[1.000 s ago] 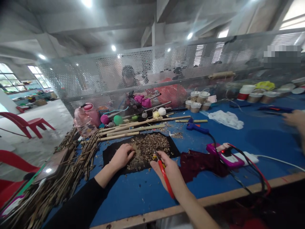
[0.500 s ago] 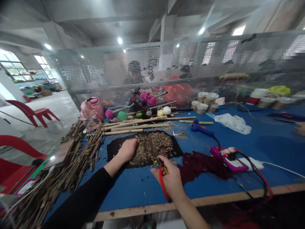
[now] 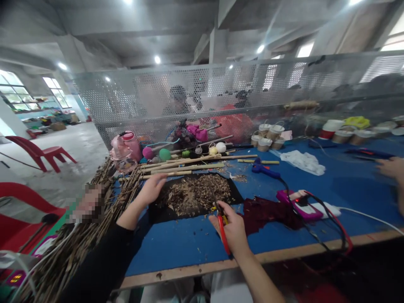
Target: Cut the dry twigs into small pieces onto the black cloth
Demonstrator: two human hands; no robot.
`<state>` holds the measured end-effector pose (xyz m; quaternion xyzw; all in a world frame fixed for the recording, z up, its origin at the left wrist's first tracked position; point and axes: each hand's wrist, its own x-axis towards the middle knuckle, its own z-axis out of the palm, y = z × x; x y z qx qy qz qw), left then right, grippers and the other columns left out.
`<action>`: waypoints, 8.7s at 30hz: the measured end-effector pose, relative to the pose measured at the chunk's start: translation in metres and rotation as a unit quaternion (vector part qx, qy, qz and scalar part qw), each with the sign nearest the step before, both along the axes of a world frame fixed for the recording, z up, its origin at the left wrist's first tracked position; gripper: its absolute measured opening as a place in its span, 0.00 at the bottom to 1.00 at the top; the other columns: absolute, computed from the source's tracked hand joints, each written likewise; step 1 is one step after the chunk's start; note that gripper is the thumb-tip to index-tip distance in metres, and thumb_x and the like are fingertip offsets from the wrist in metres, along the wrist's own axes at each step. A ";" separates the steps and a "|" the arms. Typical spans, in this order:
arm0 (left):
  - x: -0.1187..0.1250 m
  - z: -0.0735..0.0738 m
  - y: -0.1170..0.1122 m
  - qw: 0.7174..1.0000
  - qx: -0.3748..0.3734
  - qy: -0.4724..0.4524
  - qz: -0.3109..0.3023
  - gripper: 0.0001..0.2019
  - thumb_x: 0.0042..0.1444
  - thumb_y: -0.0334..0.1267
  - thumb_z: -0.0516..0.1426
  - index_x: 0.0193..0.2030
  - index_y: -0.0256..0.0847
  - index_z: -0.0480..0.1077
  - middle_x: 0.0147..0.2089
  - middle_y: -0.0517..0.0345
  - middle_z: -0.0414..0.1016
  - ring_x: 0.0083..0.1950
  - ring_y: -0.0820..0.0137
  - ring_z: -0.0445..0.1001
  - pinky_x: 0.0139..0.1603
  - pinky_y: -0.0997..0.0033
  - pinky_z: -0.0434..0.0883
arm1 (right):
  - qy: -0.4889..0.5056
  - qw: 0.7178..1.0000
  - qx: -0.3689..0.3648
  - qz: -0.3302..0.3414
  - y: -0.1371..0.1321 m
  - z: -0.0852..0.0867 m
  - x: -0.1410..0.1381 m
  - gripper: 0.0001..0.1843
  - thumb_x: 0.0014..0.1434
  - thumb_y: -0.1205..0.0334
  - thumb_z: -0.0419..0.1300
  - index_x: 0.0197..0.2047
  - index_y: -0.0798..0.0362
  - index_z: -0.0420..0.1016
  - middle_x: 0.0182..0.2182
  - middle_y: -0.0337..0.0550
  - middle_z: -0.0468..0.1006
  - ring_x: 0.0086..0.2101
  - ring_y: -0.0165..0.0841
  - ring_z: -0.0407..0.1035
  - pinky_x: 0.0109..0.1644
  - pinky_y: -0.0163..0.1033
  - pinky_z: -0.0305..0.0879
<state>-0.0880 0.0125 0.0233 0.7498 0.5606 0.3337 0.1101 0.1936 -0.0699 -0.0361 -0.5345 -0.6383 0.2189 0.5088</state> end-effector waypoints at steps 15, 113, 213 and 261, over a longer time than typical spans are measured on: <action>-0.028 -0.016 -0.037 0.963 -0.160 0.215 0.028 0.10 0.50 0.32 0.53 0.32 0.42 0.76 0.38 0.53 0.76 0.41 0.65 0.73 0.44 0.70 0.67 | -0.023 1.000 -0.008 0.017 -0.001 -0.006 0.006 0.23 0.49 0.49 0.59 0.46 0.54 0.69 0.32 0.47 0.78 0.28 0.35 0.73 0.33 0.36 0.70; 0.049 -0.018 -0.012 0.995 0.025 0.047 0.084 0.17 0.58 0.44 0.50 0.51 0.41 0.67 0.51 0.49 0.68 0.54 0.60 0.63 0.56 0.55 0.58 | -0.037 0.998 0.047 0.006 -0.008 0.013 -0.001 0.19 0.48 0.53 0.61 0.41 0.55 0.73 0.23 0.41 0.77 0.21 0.31 0.70 0.25 0.32 0.69; 0.098 -0.006 -0.028 0.791 -0.257 -0.555 -0.027 0.19 0.37 0.49 0.64 0.28 0.36 0.69 0.22 0.66 0.62 0.21 0.82 0.58 0.24 0.80 0.61 | -0.100 0.995 -0.020 0.012 0.001 0.017 -0.003 0.20 0.53 0.53 0.57 0.46 0.55 0.70 0.31 0.44 0.78 0.29 0.34 0.72 0.32 0.35 0.68; 0.117 -0.028 -0.046 0.765 -0.272 -0.581 -0.048 0.17 0.35 0.47 0.66 0.24 0.34 0.70 0.23 0.60 0.69 0.25 0.78 0.68 0.32 0.75 0.70 | -0.237 0.965 -0.059 0.093 0.012 0.031 -0.013 0.18 0.50 0.49 0.60 0.42 0.50 0.71 0.32 0.44 0.77 0.32 0.36 0.70 0.34 0.36 0.64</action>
